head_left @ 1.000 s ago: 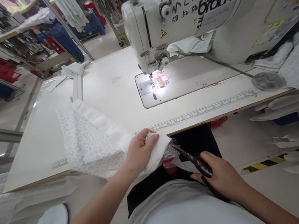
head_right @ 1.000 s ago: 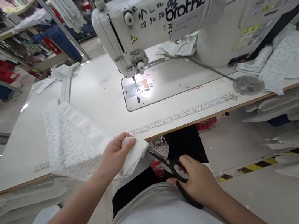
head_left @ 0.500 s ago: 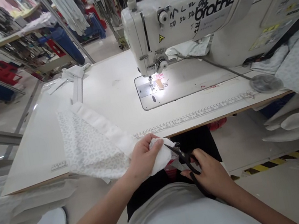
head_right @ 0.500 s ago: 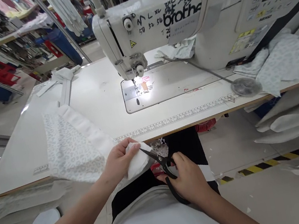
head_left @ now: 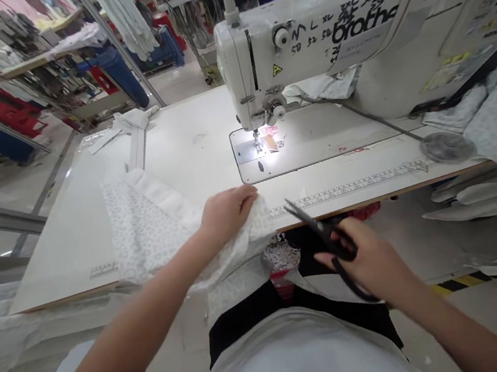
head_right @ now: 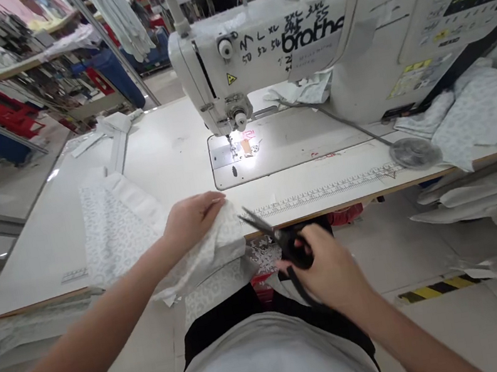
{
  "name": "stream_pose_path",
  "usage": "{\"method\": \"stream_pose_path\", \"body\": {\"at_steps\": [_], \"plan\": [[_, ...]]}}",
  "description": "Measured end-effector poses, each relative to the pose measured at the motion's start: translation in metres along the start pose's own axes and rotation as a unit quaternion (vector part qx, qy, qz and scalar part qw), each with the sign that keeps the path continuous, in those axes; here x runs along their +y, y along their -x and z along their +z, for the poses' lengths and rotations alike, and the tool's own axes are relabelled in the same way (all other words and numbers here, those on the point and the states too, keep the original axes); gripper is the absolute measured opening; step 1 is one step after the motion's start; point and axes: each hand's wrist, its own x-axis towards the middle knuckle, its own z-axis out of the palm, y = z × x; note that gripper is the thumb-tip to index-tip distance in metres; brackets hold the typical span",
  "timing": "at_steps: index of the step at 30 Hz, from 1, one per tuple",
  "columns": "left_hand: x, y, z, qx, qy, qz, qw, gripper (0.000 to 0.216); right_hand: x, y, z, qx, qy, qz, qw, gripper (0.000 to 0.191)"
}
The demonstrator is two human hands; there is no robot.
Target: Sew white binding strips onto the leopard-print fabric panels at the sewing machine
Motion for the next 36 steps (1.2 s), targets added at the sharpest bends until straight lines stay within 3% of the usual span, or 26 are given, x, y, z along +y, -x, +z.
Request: {"method": "stream_pose_path", "body": {"at_steps": [5, 7, 9, 11, 13, 14, 16, 19, 22, 27, 32, 36], "plan": [[-0.021, -0.025, 0.009, 0.02, -0.088, 0.097, 0.991, 0.021, 0.025, -0.076, -0.047, 0.117, 0.204, -0.049, 0.971, 0.037], [-0.019, -0.022, 0.006, 0.008, -0.119, 0.13, 0.984, 0.023, 0.034, -0.097, -0.052, 0.16, 0.245, -0.074, 0.953, 0.039], [-0.013, -0.015, -0.001, -0.02, -0.128, 0.121, 0.984, 0.025, 0.034, -0.103, -0.047, 0.192, 0.235, -0.135, 0.943, 0.038], [-0.005, -0.004, -0.007, -0.047, -0.123, 0.097, 0.987, 0.021, 0.022, -0.096, -0.035, 0.16, 0.168, -0.223, 0.947, 0.036], [0.003, 0.005, -0.01, -0.062, -0.125, 0.077, 0.987, 0.02, 0.004, -0.079, -0.019, 0.064, 0.065, -0.296, 0.951, 0.031], [0.006, 0.009, -0.01, -0.066, -0.13, 0.07, 0.987, 0.022, -0.006, -0.069, -0.01, 0.02, 0.012, -0.321, 0.947, 0.027], [0.01, 0.011, -0.007, -0.069, -0.141, 0.061, 0.986, 0.026, -0.022, -0.051, 0.005, -0.007, -0.063, -0.356, 0.932, 0.022], [0.006, 0.003, 0.003, -0.044, -0.132, 0.043, 0.989, 0.025, -0.033, -0.034, 0.024, -0.007, -0.061, -0.413, 0.908, 0.034], [-0.004, -0.01, 0.013, 0.021, -0.068, 0.003, 0.997, 0.029, -0.032, -0.028, 0.037, -0.023, -0.002, -0.448, 0.894, 0.049], [-0.003, -0.008, 0.021, 0.087, 0.182, 0.017, 0.979, 0.024, -0.028, -0.029, 0.03, -0.031, -0.057, -0.42, 0.905, 0.048], [0.02, 0.015, 0.013, 0.102, 0.3, 0.012, 0.948, 0.019, -0.043, -0.047, 0.001, 0.04, -0.193, -0.246, 0.949, 0.027], [0.033, 0.028, 0.002, 0.059, 0.369, 0.016, 0.927, 0.009, -0.059, -0.058, -0.007, -0.056, -0.305, -0.164, 0.936, 0.008]]}}
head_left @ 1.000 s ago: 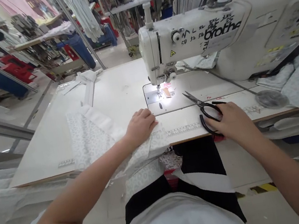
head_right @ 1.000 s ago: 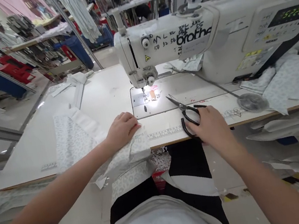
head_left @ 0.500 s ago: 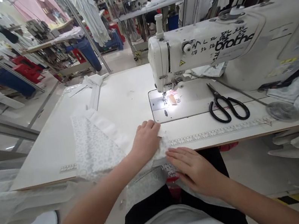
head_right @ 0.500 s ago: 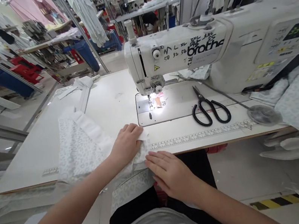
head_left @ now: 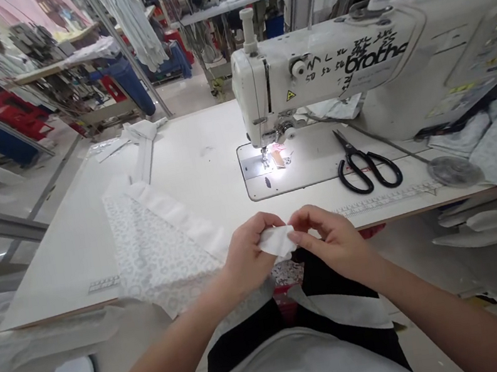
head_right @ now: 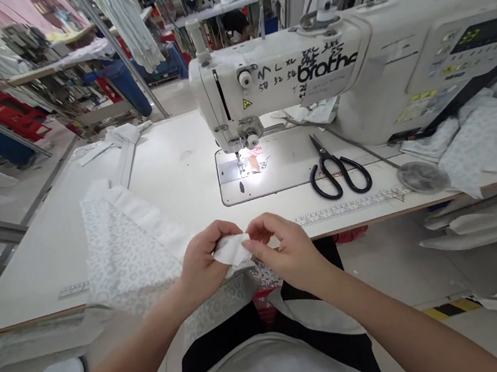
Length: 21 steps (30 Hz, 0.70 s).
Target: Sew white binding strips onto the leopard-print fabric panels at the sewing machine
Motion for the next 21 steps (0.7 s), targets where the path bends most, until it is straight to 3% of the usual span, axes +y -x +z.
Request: {"method": "stream_pose_path", "body": {"at_steps": [4, 7, 11, 13, 15, 17, 19, 21], "plan": [[0.009, 0.013, -0.005, -0.075, 0.157, -0.015, 0.985, 0.013, -0.004, 0.004, 0.006, -0.095, -0.207, 0.068, 0.971, 0.016], [0.013, 0.025, -0.004, -0.167, 0.317, -0.05, 0.932, 0.019, -0.002, 0.014, 0.011, -0.164, -0.335, 0.118, 0.92, 0.027], [0.013, 0.04, 0.009, -0.256, 0.437, -0.148, 0.849, 0.021, 0.01, 0.024, 0.018, -0.228, -0.345, 0.208, 0.886, 0.041], [0.01, 0.044, 0.014, -0.249, 0.452, -0.183, 0.837, 0.021, 0.018, 0.026, 0.023, -0.24, -0.336, 0.228, 0.882, 0.041], [0.007, 0.043, 0.014, -0.182, 0.444, -0.202, 0.854, 0.02, 0.024, 0.028, 0.029, -0.186, -0.335, 0.219, 0.897, 0.035], [0.005, 0.04, 0.009, -0.076, 0.379, -0.188, 0.903, 0.015, 0.026, 0.031, 0.038, -0.111, -0.325, 0.179, 0.922, 0.032], [0.005, 0.034, 0.001, 0.018, 0.241, -0.135, 0.961, 0.009, 0.022, 0.035, 0.047, -0.087, -0.294, 0.127, 0.943, 0.033], [0.005, 0.03, -0.007, 0.064, 0.099, -0.078, 0.99, 0.009, 0.014, 0.04, 0.054, -0.09, -0.255, 0.094, 0.958, 0.031]]}}
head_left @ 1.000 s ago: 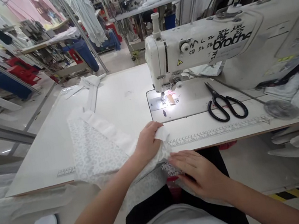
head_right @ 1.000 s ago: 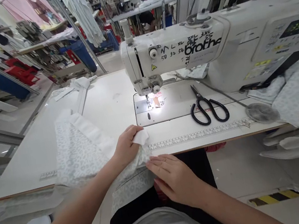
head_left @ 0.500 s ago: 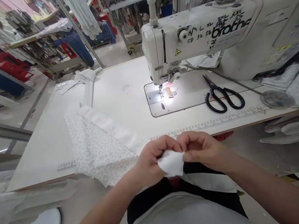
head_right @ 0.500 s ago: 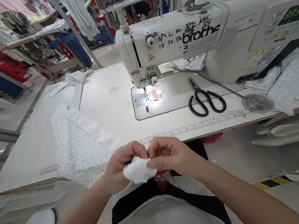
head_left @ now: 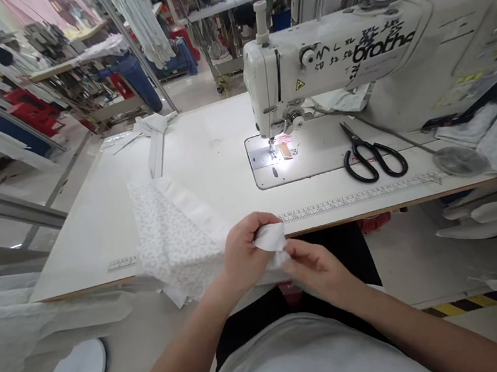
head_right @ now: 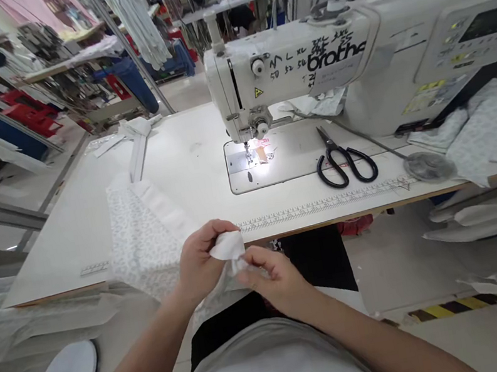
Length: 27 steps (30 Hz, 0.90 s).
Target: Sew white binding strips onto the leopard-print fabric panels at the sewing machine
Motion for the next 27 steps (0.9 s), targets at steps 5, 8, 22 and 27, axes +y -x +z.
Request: {"method": "stream_pose_path", "body": {"at_steps": [5, 8, 22, 27], "plan": [[0.003, 0.006, -0.007, -0.059, 0.093, -0.062, 0.992, 0.013, -0.011, 0.004, 0.005, 0.178, 0.103, -0.05, 0.977, 0.036], [-0.003, 0.022, -0.001, -0.184, 0.307, -0.156, 0.921, 0.029, 0.0, -0.001, -0.004, 0.214, 0.317, -0.142, 0.913, 0.037], [-0.028, 0.041, 0.0, -0.284, 0.324, -0.188, 0.883, 0.046, -0.051, 0.025, -0.001, -0.071, 0.392, -0.351, 0.847, 0.028], [-0.063, 0.068, -0.043, -0.218, -0.276, -0.083, 0.933, 0.036, -0.041, 0.034, -0.007, -0.015, 0.39, -0.274, 0.879, 0.019]]}}
